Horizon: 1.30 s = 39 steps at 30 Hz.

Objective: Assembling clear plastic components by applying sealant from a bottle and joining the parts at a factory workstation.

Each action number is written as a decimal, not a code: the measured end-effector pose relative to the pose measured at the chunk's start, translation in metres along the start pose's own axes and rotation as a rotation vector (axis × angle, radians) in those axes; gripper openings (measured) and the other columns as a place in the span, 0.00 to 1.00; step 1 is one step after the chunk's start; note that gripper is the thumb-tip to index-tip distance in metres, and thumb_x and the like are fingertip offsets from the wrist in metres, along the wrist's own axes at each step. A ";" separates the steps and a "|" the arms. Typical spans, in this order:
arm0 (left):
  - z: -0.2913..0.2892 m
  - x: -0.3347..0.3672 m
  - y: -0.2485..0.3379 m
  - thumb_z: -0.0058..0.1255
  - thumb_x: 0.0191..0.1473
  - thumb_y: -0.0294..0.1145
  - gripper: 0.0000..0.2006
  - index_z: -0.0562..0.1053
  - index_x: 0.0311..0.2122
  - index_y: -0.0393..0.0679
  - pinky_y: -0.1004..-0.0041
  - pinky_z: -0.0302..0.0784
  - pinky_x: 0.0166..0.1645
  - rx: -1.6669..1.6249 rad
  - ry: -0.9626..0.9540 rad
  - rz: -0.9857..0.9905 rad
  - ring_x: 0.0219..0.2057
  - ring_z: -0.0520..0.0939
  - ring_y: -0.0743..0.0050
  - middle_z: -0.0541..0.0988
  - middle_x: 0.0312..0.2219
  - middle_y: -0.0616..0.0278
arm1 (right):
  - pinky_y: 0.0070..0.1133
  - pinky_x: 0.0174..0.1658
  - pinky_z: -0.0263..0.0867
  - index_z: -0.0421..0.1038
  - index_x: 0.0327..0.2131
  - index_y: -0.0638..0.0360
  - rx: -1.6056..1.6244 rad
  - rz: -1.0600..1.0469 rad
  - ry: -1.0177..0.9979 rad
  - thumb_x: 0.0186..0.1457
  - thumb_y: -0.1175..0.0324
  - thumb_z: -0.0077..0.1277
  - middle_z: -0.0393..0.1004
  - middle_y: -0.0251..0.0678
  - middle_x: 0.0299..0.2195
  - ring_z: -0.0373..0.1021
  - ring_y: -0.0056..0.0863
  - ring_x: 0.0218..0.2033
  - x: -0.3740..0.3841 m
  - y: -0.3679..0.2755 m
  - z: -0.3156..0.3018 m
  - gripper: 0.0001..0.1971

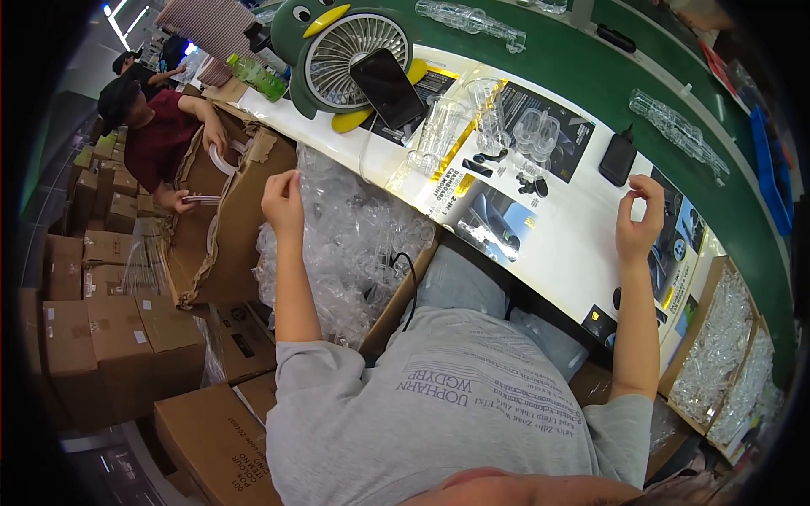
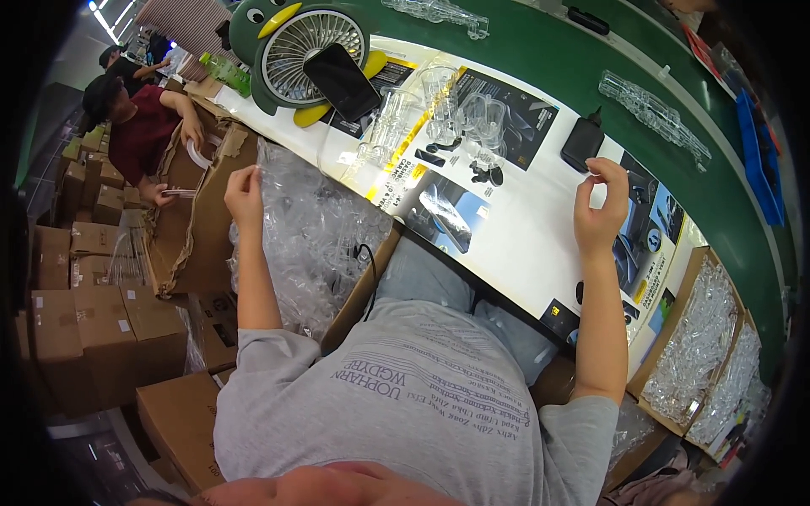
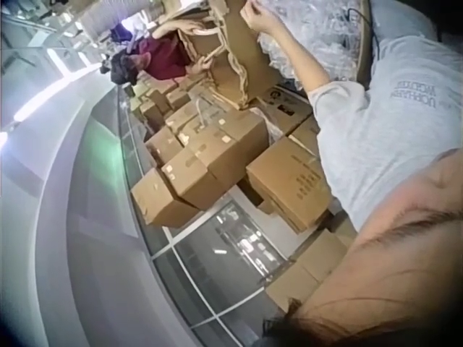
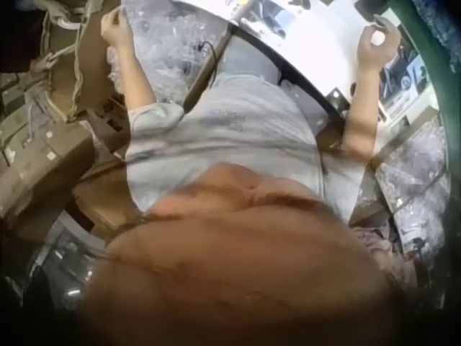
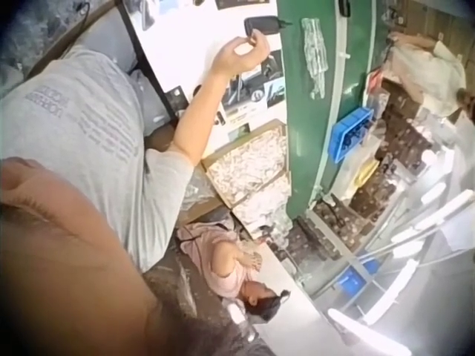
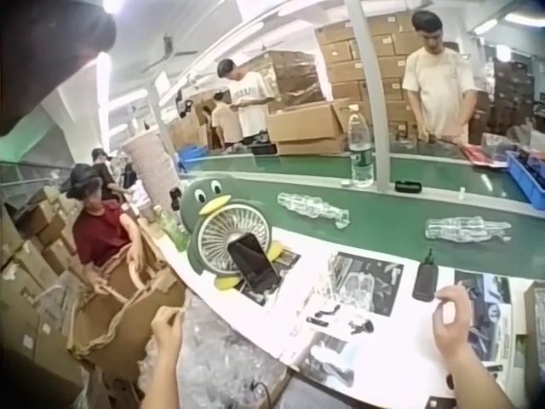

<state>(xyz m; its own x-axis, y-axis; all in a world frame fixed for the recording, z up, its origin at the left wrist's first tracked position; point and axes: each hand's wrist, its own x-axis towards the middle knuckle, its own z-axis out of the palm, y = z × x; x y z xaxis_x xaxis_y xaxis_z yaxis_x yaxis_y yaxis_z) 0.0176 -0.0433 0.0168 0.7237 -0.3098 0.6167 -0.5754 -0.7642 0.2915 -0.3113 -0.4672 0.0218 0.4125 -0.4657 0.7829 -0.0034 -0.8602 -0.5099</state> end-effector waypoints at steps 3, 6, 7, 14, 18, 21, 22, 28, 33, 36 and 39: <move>0.005 0.011 -0.016 0.48 0.57 0.32 0.09 0.74 0.35 0.37 0.74 0.72 0.38 -0.682 0.042 -0.287 0.31 0.76 0.78 0.76 0.31 0.65 | 0.17 0.35 0.64 0.68 0.35 0.62 0.001 0.003 -0.001 0.41 0.87 0.44 0.70 0.38 0.35 0.67 0.26 0.32 -0.001 0.001 0.001 0.15; 0.007 0.020 -0.025 0.47 0.56 0.29 0.07 0.71 0.38 0.39 0.73 0.72 0.41 -1.364 0.001 -0.592 0.34 0.77 0.75 0.76 0.35 0.60 | 0.17 0.35 0.64 0.68 0.35 0.62 0.005 0.006 -0.008 0.41 0.87 0.44 0.70 0.38 0.35 0.67 0.25 0.32 -0.001 0.001 0.001 0.15; 0.004 0.021 -0.029 0.47 0.56 0.29 0.07 0.71 0.38 0.39 0.73 0.72 0.41 -1.360 0.006 -0.593 0.34 0.77 0.75 0.76 0.35 0.60 | 0.17 0.35 0.64 0.68 0.35 0.62 0.004 0.012 -0.014 0.41 0.87 0.44 0.70 0.38 0.34 0.67 0.25 0.32 -0.001 0.000 0.001 0.15; -0.035 0.026 -0.060 0.42 0.57 0.33 0.09 0.70 0.40 0.40 0.74 0.69 0.34 -0.549 0.272 -0.360 0.28 0.73 0.76 0.75 0.30 0.62 | 0.17 0.38 0.64 0.67 0.36 0.62 -0.002 0.041 -0.039 0.45 0.86 0.43 0.70 0.37 0.36 0.68 0.25 0.34 -0.003 0.001 0.000 0.13; -0.060 0.005 -0.030 0.57 0.45 0.39 0.12 0.75 0.31 0.42 0.69 0.71 0.35 -0.028 -0.533 -0.218 0.26 0.77 0.66 0.76 0.22 0.54 | 0.17 0.37 0.64 0.67 0.36 0.63 -0.002 0.041 -0.036 0.43 0.87 0.44 0.70 0.37 0.35 0.68 0.25 0.33 -0.003 0.003 -0.001 0.14; -0.049 -0.033 -0.033 0.68 0.29 0.38 0.23 0.76 0.36 0.48 0.62 0.73 0.39 0.352 -0.850 -0.034 0.33 0.79 0.54 0.78 0.31 0.51 | 0.17 0.35 0.64 0.68 0.36 0.63 0.014 0.027 -0.031 0.42 0.87 0.44 0.70 0.38 0.35 0.67 0.25 0.32 0.000 0.002 0.000 0.15; -0.042 -0.050 -0.037 0.67 0.29 0.36 0.23 0.75 0.37 0.48 0.61 0.73 0.39 0.452 -0.888 0.018 0.36 0.78 0.55 0.77 0.35 0.51 | 0.17 0.35 0.64 0.68 0.36 0.63 0.018 0.020 -0.033 0.42 0.87 0.44 0.70 0.38 0.35 0.67 0.25 0.32 0.000 0.002 0.001 0.15; -0.038 -0.057 -0.045 0.54 0.46 0.34 0.10 0.75 0.35 0.47 0.58 0.73 0.34 0.537 -0.741 0.106 0.29 0.79 0.52 0.78 0.26 0.50 | 0.17 0.38 0.64 0.67 0.36 0.62 0.031 0.050 -0.040 0.44 0.86 0.43 0.70 0.36 0.35 0.68 0.24 0.33 -0.003 0.001 0.002 0.14; -0.056 -0.026 -0.009 0.49 0.51 0.38 0.09 0.75 0.31 0.45 0.58 0.72 0.29 0.533 -0.497 0.113 0.25 0.79 0.51 0.77 0.22 0.52 | 0.17 0.38 0.64 0.68 0.37 0.62 0.023 0.061 -0.035 0.44 0.86 0.43 0.70 0.36 0.35 0.68 0.24 0.33 -0.004 0.002 0.000 0.14; -0.056 -0.021 0.008 0.48 0.52 0.38 0.10 0.74 0.28 0.43 0.58 0.71 0.28 0.498 -0.484 0.126 0.25 0.78 0.51 0.77 0.22 0.51 | 0.17 0.38 0.64 0.68 0.37 0.61 0.020 0.058 -0.032 0.44 0.86 0.43 0.70 0.36 0.35 0.68 0.23 0.33 -0.003 0.002 -0.001 0.14; -0.052 -0.021 0.007 0.47 0.53 0.36 0.10 0.71 0.26 0.41 0.62 0.69 0.27 0.105 -0.546 0.012 0.23 0.77 0.55 0.76 0.20 0.53 | 0.17 0.38 0.64 0.68 0.37 0.61 0.026 0.063 -0.035 0.45 0.86 0.44 0.70 0.36 0.35 0.68 0.23 0.34 -0.003 0.002 -0.001 0.14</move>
<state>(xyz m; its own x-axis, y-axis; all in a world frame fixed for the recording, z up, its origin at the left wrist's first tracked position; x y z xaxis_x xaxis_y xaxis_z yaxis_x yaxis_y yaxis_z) -0.0215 -0.0121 0.0438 0.8258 -0.5456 0.1428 -0.5639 -0.8025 0.1951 -0.3130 -0.4677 0.0185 0.4434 -0.5107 0.7366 -0.0070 -0.8237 -0.5669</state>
